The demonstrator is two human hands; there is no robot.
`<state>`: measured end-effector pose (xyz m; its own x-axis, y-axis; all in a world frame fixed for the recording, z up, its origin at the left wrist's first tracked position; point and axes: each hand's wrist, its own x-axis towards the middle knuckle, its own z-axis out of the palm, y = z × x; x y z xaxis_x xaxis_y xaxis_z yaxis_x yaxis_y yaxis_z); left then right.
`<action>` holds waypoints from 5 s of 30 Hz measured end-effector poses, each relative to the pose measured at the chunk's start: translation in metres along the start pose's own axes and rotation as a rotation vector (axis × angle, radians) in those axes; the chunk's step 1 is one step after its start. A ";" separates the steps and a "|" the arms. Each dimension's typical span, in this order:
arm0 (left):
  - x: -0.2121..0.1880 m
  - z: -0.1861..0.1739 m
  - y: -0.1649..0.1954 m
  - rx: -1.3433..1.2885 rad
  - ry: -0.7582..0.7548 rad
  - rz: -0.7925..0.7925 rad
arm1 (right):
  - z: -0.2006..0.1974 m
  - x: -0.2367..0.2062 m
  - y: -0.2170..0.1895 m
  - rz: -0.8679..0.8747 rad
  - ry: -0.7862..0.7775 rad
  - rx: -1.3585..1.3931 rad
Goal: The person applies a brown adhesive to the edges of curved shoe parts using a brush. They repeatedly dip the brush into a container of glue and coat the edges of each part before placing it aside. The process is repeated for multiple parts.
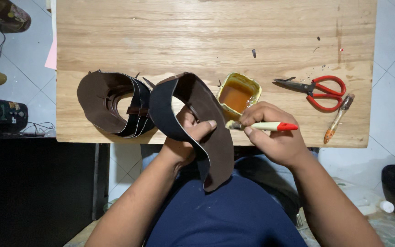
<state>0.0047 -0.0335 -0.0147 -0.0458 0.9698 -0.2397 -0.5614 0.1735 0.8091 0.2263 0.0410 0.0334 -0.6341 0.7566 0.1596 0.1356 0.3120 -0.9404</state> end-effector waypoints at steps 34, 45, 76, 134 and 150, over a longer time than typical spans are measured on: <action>-0.004 -0.009 0.004 0.013 0.141 -0.239 | -0.002 -0.008 0.023 0.310 0.247 -0.074; 0.007 0.006 0.005 -0.101 0.089 -0.260 | 0.005 -0.017 0.036 0.104 0.310 0.335; -0.005 0.009 0.022 0.170 -0.117 -0.108 | -0.007 -0.009 0.039 -0.027 0.312 -0.018; -0.031 0.025 0.022 0.110 -0.041 -0.230 | -0.004 -0.005 0.039 0.024 0.209 0.640; -0.036 0.019 0.017 0.325 0.070 -0.272 | 0.002 -0.004 0.014 -0.044 0.180 0.091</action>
<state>0.0126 -0.0628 0.0175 0.0054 0.8690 -0.4949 -0.2719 0.4775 0.8355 0.2292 0.0407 0.0192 -0.4905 0.8363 0.2450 0.0357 0.3002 -0.9532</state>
